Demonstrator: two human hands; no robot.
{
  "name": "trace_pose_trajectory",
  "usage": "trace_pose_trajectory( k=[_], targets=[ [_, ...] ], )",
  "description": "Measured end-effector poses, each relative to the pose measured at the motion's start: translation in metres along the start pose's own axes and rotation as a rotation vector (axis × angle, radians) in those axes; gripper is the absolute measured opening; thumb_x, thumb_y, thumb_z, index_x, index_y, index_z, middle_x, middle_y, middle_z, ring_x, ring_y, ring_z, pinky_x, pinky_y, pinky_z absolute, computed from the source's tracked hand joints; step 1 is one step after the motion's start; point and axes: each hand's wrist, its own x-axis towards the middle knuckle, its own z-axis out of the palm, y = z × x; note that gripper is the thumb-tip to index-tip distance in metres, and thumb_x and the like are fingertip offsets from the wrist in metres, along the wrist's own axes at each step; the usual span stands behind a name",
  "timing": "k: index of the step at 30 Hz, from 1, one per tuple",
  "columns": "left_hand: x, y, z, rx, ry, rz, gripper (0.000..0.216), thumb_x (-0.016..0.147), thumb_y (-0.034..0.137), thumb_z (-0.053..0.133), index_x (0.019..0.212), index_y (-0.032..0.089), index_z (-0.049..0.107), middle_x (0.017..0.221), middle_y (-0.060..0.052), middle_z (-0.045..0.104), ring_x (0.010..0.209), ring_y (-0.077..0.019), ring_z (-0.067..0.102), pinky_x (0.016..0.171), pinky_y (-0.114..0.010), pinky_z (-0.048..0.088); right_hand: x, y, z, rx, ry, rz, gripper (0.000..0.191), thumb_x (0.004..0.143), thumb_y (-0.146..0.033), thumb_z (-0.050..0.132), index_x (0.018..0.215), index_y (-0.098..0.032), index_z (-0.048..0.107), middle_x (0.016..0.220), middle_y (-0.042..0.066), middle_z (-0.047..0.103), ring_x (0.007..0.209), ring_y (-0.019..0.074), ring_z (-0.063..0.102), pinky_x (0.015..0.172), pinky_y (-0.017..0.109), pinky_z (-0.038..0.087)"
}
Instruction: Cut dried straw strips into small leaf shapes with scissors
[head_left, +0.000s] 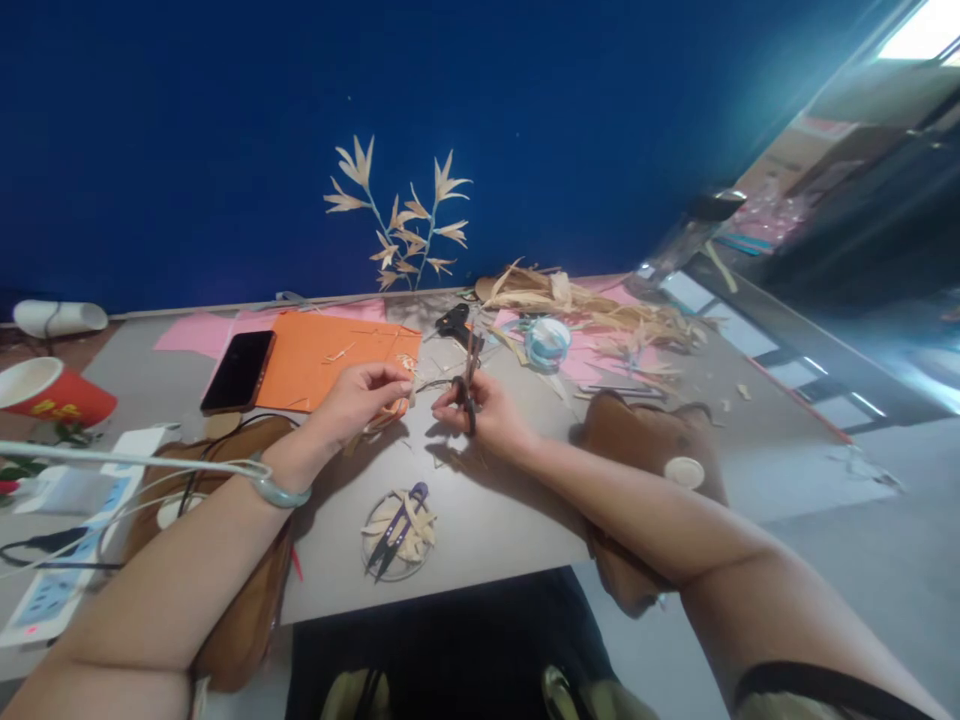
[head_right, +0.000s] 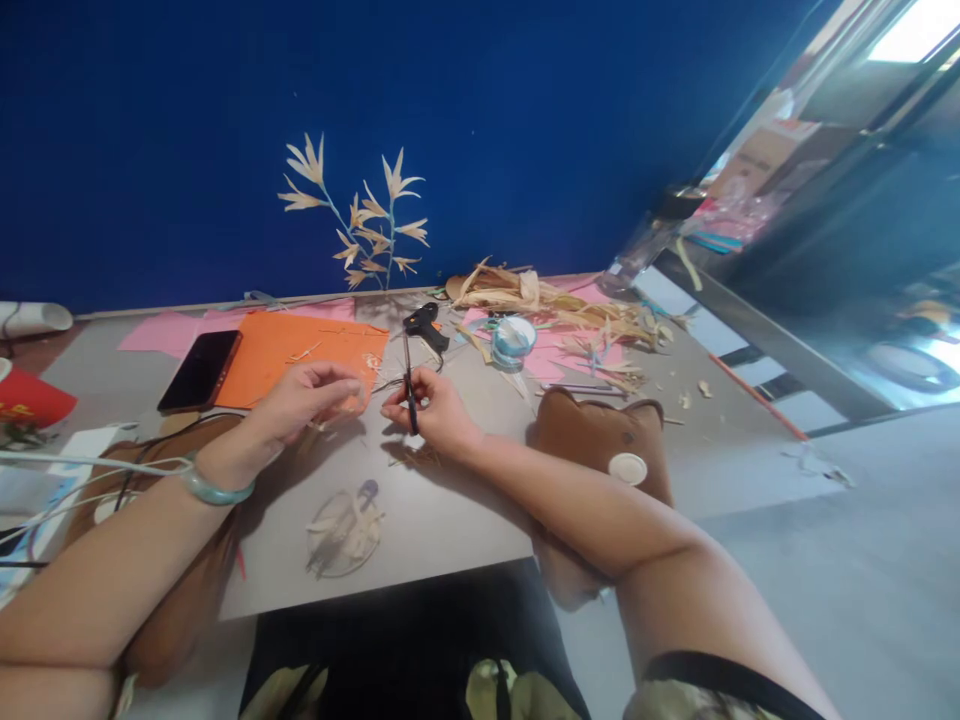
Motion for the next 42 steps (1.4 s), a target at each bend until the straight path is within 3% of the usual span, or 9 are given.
trace_pose_trajectory(
  k=[8,21,29,35,42],
  targets=[
    [-0.005,-0.005,0.013,-0.089,-0.089,-0.038,0.023,0.067,0.032,0.075,0.077,0.015,0.063,0.049,0.006,0.049,0.042,-0.0037,0.038,0.042,-0.017,0.025,-0.001,-0.002,0.002,0.073,-0.025,0.009,0.034,0.063,-0.035,0.080,0.078,-0.016,0.055,0.072,0.000,0.065,0.057,0.0093,0.055,0.053,0.023,0.045],
    [-0.008,-0.009,0.019,-0.142,-0.113,-0.050,0.024,0.062,0.028,0.077,0.073,0.014,0.060,0.058,0.004,0.056,0.049,-0.0053,0.046,0.050,-0.018,0.035,-0.001,0.003,0.005,0.128,-0.006,0.005,0.034,0.062,-0.035,0.079,0.074,-0.017,0.053,0.067,-0.001,0.061,0.055,0.0090,0.053,0.052,0.022,0.044],
    [-0.006,-0.010,0.019,-0.184,-0.046,-0.043,0.024,0.063,0.028,0.077,0.071,0.014,0.059,0.057,0.004,0.057,0.050,-0.0051,0.049,0.048,-0.016,0.036,-0.003,0.001,0.006,0.140,-0.025,0.034,0.036,0.062,-0.035,0.080,0.074,-0.018,0.051,0.064,-0.003,0.061,0.051,0.0088,0.053,0.050,0.023,0.045],
    [-0.008,-0.006,0.020,-0.220,-0.004,-0.046,0.029,0.064,0.033,0.077,0.074,0.015,0.057,0.065,0.001,0.064,0.049,-0.0067,0.054,0.044,-0.017,0.038,-0.003,0.000,0.005,0.139,0.003,0.035,0.038,0.060,-0.036,0.081,0.072,-0.018,0.050,0.063,-0.003,0.059,0.051,0.0083,0.052,0.049,0.022,0.043],
    [-0.009,-0.007,0.022,-0.278,-0.069,-0.034,0.031,0.070,0.041,0.072,0.081,0.015,0.060,0.070,0.000,0.065,0.054,-0.0090,0.059,0.046,-0.019,0.042,-0.003,-0.001,0.005,0.125,0.038,0.039,0.040,0.059,-0.040,0.081,0.073,-0.018,0.050,0.064,-0.004,0.058,0.051,0.0078,0.049,0.049,0.022,0.042]
  ],
)
